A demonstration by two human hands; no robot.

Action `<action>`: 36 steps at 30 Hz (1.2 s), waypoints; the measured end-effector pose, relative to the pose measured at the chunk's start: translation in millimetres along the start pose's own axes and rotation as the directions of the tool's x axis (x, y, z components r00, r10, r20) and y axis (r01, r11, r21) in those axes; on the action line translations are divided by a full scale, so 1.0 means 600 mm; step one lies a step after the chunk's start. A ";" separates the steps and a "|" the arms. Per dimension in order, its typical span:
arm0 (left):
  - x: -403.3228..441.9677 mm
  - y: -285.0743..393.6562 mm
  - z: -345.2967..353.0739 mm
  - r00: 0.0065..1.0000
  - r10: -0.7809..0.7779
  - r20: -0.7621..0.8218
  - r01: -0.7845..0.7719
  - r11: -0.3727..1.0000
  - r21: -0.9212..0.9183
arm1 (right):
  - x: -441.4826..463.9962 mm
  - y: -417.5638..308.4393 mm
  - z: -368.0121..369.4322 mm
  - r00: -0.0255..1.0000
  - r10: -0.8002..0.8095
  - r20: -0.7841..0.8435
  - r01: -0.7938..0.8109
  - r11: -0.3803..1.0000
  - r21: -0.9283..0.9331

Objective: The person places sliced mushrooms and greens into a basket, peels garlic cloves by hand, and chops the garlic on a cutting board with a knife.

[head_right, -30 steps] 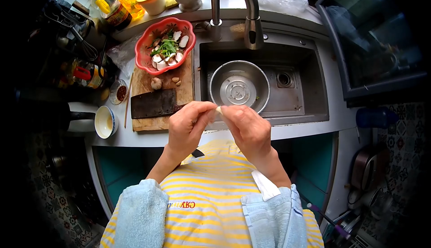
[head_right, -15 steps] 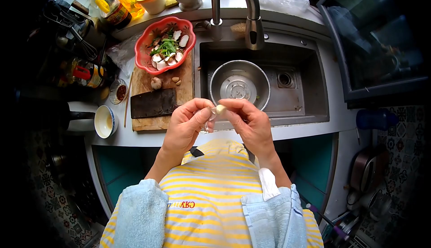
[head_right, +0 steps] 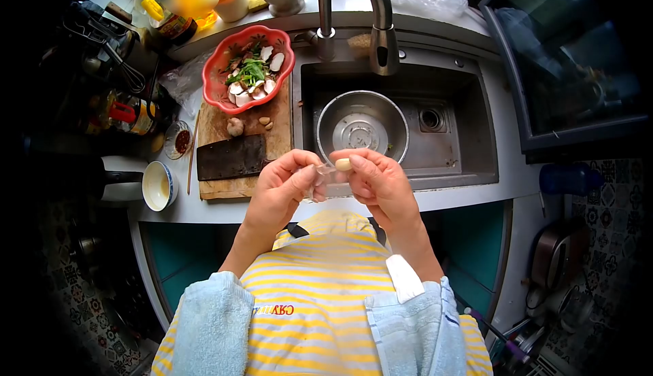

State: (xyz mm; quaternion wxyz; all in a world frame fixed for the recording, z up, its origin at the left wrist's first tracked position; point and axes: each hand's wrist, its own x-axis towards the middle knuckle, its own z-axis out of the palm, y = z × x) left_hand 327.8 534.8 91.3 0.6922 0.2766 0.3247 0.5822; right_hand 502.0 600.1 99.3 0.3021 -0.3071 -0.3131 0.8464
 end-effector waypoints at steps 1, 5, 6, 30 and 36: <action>0.001 0.000 -0.003 1.000 -0.020 -0.006 0.020 0.998 -0.061 | 0.002 0.000 -0.001 1.000 0.018 0.004 -0.018 0.999 0.037; 0.003 0.007 -0.012 0.996 -0.054 -0.064 0.037 0.970 -0.241 | 0.007 0.002 -0.001 0.999 0.051 0.019 -0.053 0.991 0.125; 0.003 0.008 -0.014 0.996 -0.051 -0.075 0.030 0.965 -0.262 | 0.009 0.003 0.000 0.999 0.050 0.022 -0.052 0.990 0.132; -0.193 -0.018 -0.205 0.821 0.004 -0.571 -0.379 0.752 -0.539 | 0.445 0.258 -0.042 0.966 -0.245 0.080 0.144 0.253 -0.957; -0.211 -0.030 -0.211 0.771 0.020 -0.637 -0.388 0.807 -0.445 | 0.462 0.267 -0.076 0.987 -0.155 -0.049 0.071 0.685 -0.725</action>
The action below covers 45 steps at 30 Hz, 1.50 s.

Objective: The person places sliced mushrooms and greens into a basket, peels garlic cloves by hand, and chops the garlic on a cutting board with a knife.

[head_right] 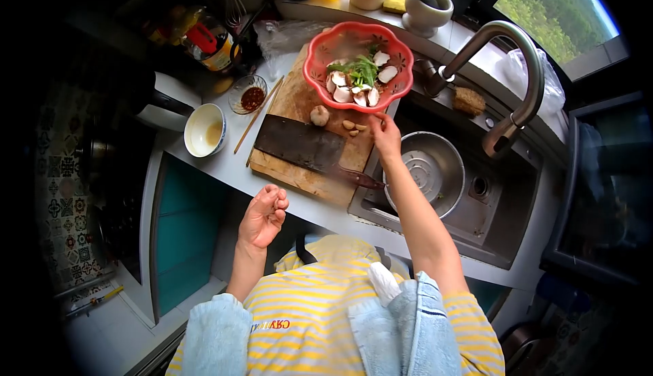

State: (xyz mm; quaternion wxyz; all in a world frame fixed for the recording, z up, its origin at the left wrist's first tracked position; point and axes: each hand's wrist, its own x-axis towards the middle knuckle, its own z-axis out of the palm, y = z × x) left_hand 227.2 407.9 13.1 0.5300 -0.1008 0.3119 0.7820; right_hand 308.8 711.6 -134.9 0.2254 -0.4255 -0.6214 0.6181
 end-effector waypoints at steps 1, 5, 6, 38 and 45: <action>0.008 0.001 0.005 0.999 -0.036 0.033 0.035 0.999 0.024 | -0.037 -0.052 -0.019 0.963 0.256 0.080 -0.268 0.901 0.341; 0.046 -0.016 0.060 0.988 -0.129 0.080 0.107 0.966 0.233 | -0.139 -0.117 -0.070 0.803 0.140 0.580 -0.592 0.062 0.804; 0.053 -0.023 0.087 0.984 -0.153 0.094 0.114 0.937 0.332 | -0.171 -0.152 -0.073 0.823 0.090 0.561 -0.566 0.047 0.823; 0.039 -0.166 0.273 0.912 -0.200 0.359 -0.169 0.614 0.771 | -0.357 -0.246 -0.198 0.994 0.034 0.105 -0.097 0.726 0.681; 0.032 -0.164 0.263 0.932 -0.107 0.346 -0.266 0.447 0.854 | -0.359 -0.269 -0.190 0.998 -0.055 0.006 0.050 0.940 0.339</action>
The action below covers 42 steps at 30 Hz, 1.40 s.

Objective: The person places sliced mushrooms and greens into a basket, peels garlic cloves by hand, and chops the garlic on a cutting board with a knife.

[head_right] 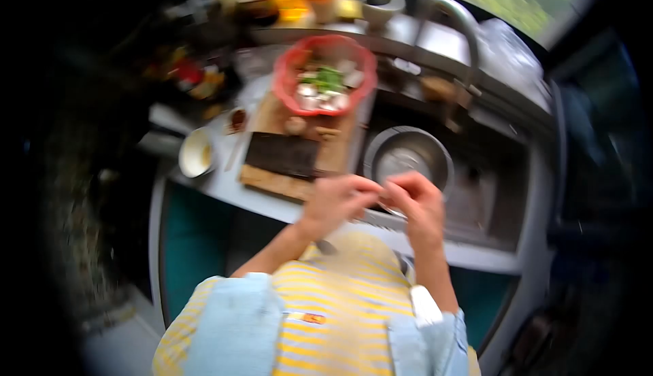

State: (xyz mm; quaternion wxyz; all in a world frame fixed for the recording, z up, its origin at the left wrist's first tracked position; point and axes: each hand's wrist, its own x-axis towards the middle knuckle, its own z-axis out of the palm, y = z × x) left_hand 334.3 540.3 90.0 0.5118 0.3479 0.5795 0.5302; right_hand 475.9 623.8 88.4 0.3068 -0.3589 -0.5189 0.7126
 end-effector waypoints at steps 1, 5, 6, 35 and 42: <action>-0.004 -0.002 -0.007 0.992 0.124 0.022 -0.126 0.984 0.123 | 0.002 0.002 -0.003 0.997 -0.071 0.020 0.072 0.994 -0.079; -0.008 -0.024 0.006 0.927 0.362 -0.099 -0.360 0.932 0.045 | 0.010 0.007 0.000 0.983 -0.178 0.050 0.184 0.972 -0.148; -0.015 -0.016 0.004 0.944 0.311 -0.111 -0.316 0.949 -0.024 | 0.010 0.002 0.010 0.979 -0.185 0.081 0.194 0.975 -0.113; -0.167 -0.025 0.016 0.894 0.150 -0.423 -0.315 0.881 -0.353 | -0.040 0.032 0.075 0.822 0.104 0.560 -0.252 0.948 0.195; -0.232 -0.048 -0.088 0.940 0.104 -0.325 -0.216 0.919 -0.330 | -0.088 0.040 0.171 0.873 0.087 0.480 -0.154 0.983 0.100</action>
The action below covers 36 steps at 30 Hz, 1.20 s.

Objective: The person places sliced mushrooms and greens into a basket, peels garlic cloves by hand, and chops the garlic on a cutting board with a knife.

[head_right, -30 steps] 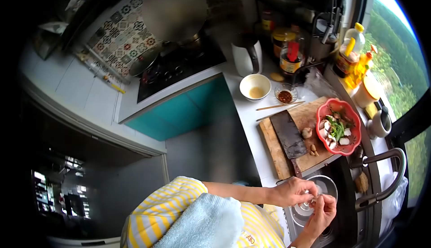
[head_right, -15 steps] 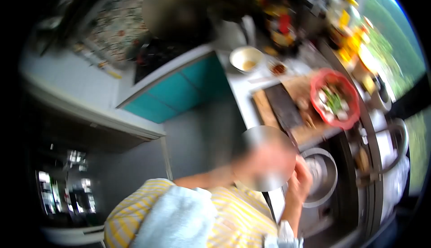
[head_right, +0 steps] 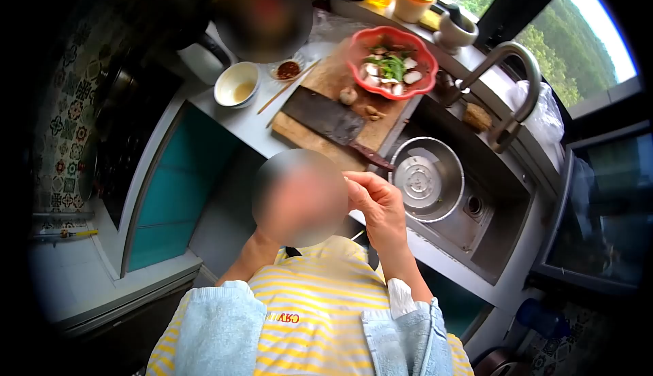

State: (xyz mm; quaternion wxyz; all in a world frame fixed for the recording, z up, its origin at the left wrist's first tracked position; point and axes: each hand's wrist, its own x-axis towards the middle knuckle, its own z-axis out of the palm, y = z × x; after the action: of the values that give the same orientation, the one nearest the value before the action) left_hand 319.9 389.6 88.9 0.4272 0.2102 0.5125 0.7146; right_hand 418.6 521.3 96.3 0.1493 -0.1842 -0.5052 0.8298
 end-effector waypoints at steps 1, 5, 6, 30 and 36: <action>-0.011 0.009 -0.026 1.000 0.004 -0.020 -0.004 1.000 0.017 | 0.005 0.009 0.029 1.000 -0.012 -0.012 0.011 0.998 -0.057; -0.059 0.041 -0.139 0.983 0.169 -0.074 -0.172 0.985 -0.035 | 0.031 0.039 0.150 0.998 -0.016 0.063 0.030 0.973 -0.231; -0.072 0.050 -0.166 0.986 0.133 -0.099 -0.139 0.989 -0.054 | 0.038 0.047 0.185 0.997 -0.003 0.079 0.021 0.974 -0.227; -0.280 0.145 -0.523 0.724 0.248 -0.644 -0.285 0.957 0.048 | 0.248 0.224 0.613 0.623 0.298 0.723 0.377 0.695 -0.612; -0.261 0.212 -0.547 0.626 0.328 -0.708 -0.280 0.941 0.188 | 0.320 0.203 0.666 0.462 0.254 0.849 0.476 0.737 -0.480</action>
State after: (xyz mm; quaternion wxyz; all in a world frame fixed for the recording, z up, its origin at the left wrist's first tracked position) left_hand 112.9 64.5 99.9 0.0539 0.0038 0.6181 0.7843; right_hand 58.3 237.3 126.2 -0.1496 0.2659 -0.7778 0.5495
